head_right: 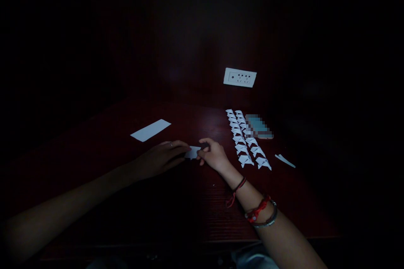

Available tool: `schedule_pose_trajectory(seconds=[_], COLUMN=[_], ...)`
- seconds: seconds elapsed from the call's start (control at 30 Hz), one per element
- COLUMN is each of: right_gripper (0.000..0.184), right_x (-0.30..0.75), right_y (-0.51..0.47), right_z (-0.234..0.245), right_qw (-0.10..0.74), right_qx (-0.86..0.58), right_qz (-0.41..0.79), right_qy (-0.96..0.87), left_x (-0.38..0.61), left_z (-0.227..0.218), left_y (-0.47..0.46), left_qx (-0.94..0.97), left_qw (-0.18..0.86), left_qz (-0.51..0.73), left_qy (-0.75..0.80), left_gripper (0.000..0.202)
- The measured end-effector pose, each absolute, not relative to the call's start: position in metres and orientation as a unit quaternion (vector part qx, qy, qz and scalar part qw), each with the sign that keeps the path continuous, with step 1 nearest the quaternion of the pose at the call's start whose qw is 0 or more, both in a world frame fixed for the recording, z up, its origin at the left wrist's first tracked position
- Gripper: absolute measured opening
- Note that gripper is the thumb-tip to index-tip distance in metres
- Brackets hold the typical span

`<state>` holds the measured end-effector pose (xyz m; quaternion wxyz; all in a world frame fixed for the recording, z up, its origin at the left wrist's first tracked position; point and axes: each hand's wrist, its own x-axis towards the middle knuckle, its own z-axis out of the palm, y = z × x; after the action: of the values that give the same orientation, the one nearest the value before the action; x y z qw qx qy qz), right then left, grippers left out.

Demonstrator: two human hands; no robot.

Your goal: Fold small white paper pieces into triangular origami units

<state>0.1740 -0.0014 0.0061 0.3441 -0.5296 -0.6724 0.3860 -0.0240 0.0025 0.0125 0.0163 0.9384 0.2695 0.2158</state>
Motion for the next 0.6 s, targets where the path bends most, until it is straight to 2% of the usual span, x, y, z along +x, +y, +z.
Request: schedule_pose_trajectory(seconds=[0.13, 0.3, 0.43, 0.6], right_gripper=[0.037, 0.031, 0.031, 0.022], right_x=[0.180, 0.192, 0.192, 0.190], right_y=[-0.006, -0.007, -0.007, -0.007], right_z=[0.012, 0.019, 0.020, 0.016], right_qw=[0.255, 0.181, 0.163, 0.165], right_qx=[-0.523, -0.433, -0.389, -0.388], right_qz=[0.336, 0.191, 0.126, 0.069], right_qy=[-0.740, -0.862, -0.898, -0.904], left_x=[-0.024, -0.029, -0.027, -0.012], left_z=[-0.001, -0.001, 0.001, -0.001], left_y=[0.006, 0.006, 0.004, 0.003], left_qx=[0.957, 0.958, 0.957, 0.939], left_qw=[0.037, 0.047, 0.034, -0.025], left_qz=[0.181, 0.190, 0.188, 0.194], left_qy=[0.222, 0.210, 0.218, 0.284], left_gripper=[0.030, 0.032, 0.034, 0.028])
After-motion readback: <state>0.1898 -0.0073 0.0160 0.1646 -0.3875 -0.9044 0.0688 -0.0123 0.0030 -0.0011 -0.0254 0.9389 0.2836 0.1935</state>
